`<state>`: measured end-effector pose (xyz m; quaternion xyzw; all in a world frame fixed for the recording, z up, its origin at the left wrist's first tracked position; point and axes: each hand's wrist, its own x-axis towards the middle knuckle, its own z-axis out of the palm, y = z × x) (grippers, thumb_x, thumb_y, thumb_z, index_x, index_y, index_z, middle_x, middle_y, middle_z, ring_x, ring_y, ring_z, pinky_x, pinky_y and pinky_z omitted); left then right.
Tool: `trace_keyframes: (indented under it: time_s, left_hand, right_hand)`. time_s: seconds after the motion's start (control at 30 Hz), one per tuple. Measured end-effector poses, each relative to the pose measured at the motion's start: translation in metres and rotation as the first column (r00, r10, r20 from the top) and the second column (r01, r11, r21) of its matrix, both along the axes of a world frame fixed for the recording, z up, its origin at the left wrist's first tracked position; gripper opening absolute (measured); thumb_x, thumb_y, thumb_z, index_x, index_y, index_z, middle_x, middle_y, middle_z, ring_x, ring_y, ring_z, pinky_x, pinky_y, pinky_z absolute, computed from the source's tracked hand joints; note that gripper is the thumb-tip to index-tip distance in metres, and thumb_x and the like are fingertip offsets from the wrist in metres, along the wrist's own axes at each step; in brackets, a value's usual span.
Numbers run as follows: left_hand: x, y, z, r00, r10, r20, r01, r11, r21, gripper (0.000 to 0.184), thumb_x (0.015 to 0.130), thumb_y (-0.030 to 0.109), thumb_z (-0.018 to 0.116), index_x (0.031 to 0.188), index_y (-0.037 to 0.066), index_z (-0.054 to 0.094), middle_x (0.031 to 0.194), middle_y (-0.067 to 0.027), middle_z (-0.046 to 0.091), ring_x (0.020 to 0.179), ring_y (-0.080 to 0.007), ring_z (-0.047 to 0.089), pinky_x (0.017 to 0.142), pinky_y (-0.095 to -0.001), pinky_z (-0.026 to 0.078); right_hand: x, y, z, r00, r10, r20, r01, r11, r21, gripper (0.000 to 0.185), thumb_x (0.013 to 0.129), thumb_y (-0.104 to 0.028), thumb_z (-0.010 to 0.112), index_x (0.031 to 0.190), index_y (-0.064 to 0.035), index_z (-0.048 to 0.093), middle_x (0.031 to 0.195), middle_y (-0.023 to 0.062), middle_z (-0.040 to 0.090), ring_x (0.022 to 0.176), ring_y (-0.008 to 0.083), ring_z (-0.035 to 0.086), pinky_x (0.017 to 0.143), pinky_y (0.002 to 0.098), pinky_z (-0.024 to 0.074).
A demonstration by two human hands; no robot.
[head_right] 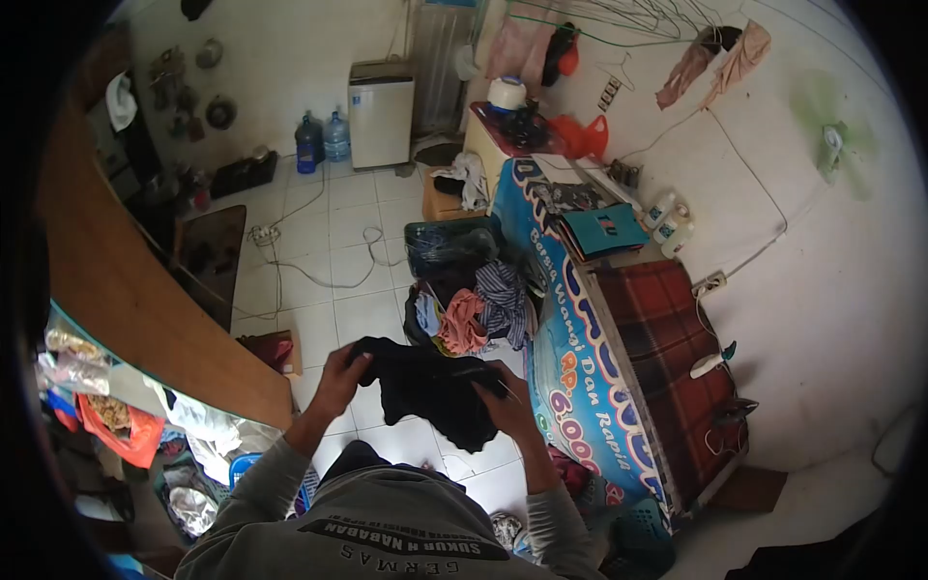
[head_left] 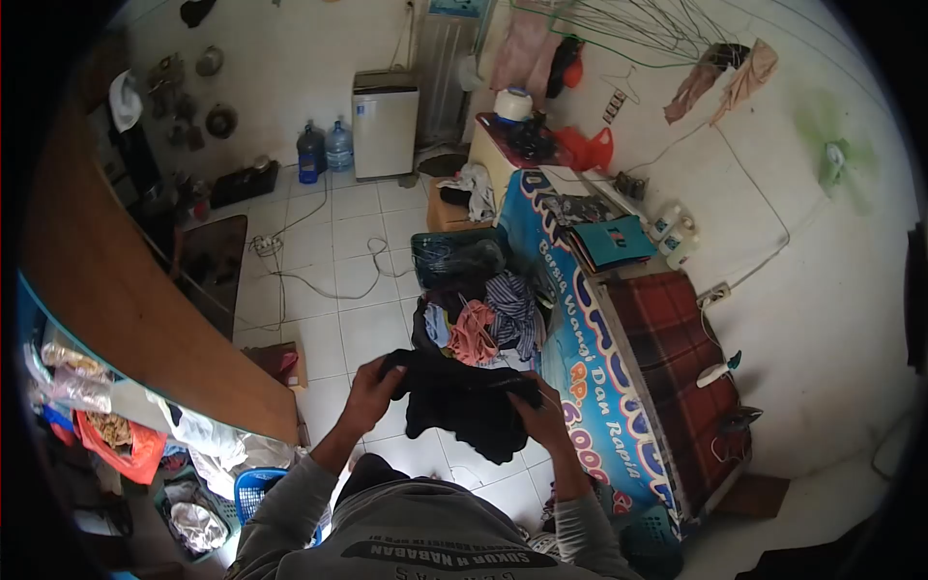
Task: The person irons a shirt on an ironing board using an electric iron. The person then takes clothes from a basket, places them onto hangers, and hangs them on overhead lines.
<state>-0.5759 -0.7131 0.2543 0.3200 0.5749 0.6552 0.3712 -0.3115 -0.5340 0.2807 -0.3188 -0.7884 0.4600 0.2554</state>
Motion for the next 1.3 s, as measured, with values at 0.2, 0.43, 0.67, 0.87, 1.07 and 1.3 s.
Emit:
trace_keyframes:
  time_s: [0.2, 0.43, 0.67, 0.87, 1.07, 1.3]
  left_hand:
    - [-0.038, 0.061, 0.071, 0.921, -0.155, 0.357, 0.207, 0.972, -0.111, 0.033, 0.101, 0.026, 0.068, 0.115, -0.003, 0.067, 0.098, -0.0067, 0.071, 0.089, -0.0129, 0.067, 0.079, -0.0285, 0.055]
    - [-0.157, 0.119, 0.079, 0.895, -0.420, -0.150, 0.387, 0.899, -0.205, 0.059, 0.081, 0.009, 0.076, 0.133, -0.002, 0.051, 0.116, -0.0147, 0.065, 0.105, -0.0196, 0.063, 0.091, -0.0322, 0.052]
    - [-0.307, 0.176, 0.121, 0.861, -0.264, -0.435, 0.184, 0.958, -0.219, 0.061, 0.085, 0.014, 0.081, 0.136, 0.003, 0.049, 0.109, -0.0131, 0.067, 0.099, -0.0175, 0.063, 0.089, -0.0309, 0.051]
    - [-0.449, 0.210, 0.159, 0.854, -0.397, -0.337, 0.354, 0.917, -0.182, 0.075, 0.082, 0.015, 0.083, 0.144, 0.003, 0.044, 0.121, -0.0160, 0.061, 0.106, -0.0208, 0.060, 0.094, -0.0321, 0.050]
    - [-0.567, 0.274, 0.163, 0.231, -0.249, -0.940, 0.066, 0.968, -0.240, 0.064, 0.082, 0.005, 0.072, 0.142, -0.003, 0.049, 0.123, -0.0267, 0.060, 0.110, -0.0354, 0.066, 0.092, -0.0389, 0.055]
    - [-0.708, 0.386, 0.171, -0.004, -0.780, -0.626, 0.007, 0.626, -0.780, 0.031, 0.091, 0.025, 0.072, 0.103, -0.003, 0.070, 0.098, -0.0233, 0.070, 0.090, -0.0325, 0.071, 0.081, -0.0431, 0.057]
  right_hand:
    - [0.007, 0.043, -0.039, 0.994, -0.055, 0.093, 0.067, 0.989, -0.132, 0.024, 0.096, -0.014, 0.071, 0.117, -0.0023, 0.067, 0.094, 0.0062, 0.070, 0.081, 0.0158, 0.064, 0.075, 0.0281, 0.0513]
    - [-0.104, 0.107, 0.021, 0.820, -0.174, -0.545, -0.011, 0.948, -0.319, 0.024, 0.105, -0.021, 0.060, 0.113, 0.0004, 0.067, 0.072, -0.0038, 0.040, 0.060, 0.0063, 0.031, 0.055, 0.0273, 0.0246]
    - [-0.331, 0.121, 0.057, 0.358, 0.146, -0.922, -0.549, 0.832, -0.081, 0.026, 0.104, -0.021, 0.058, 0.110, 0.0027, 0.065, 0.086, 0.0024, 0.037, 0.067, 0.0124, 0.033, 0.059, 0.0308, 0.0264]
    - [-0.489, 0.177, 0.075, 0.200, 0.099, -0.975, -0.666, 0.743, -0.061, 0.025, 0.101, -0.021, 0.057, 0.097, 0.0021, 0.062, 0.084, 0.0027, 0.037, 0.067, 0.0125, 0.031, 0.060, 0.0304, 0.0265]
    - [-0.584, 0.223, 0.097, 0.112, 0.107, -0.988, -0.704, 0.711, -0.003, 0.024, 0.102, -0.021, 0.056, 0.099, 0.0017, 0.063, 0.082, 0.0019, 0.038, 0.064, 0.0109, 0.031, 0.057, 0.0282, 0.0254]
    - [-0.687, 0.308, 0.068, 0.558, -0.030, -0.829, -0.255, 0.944, -0.207, 0.017, 0.106, -0.014, 0.056, 0.116, -0.0018, 0.058, 0.070, -0.0018, 0.041, 0.057, 0.0062, 0.034, 0.054, 0.0242, 0.0297]
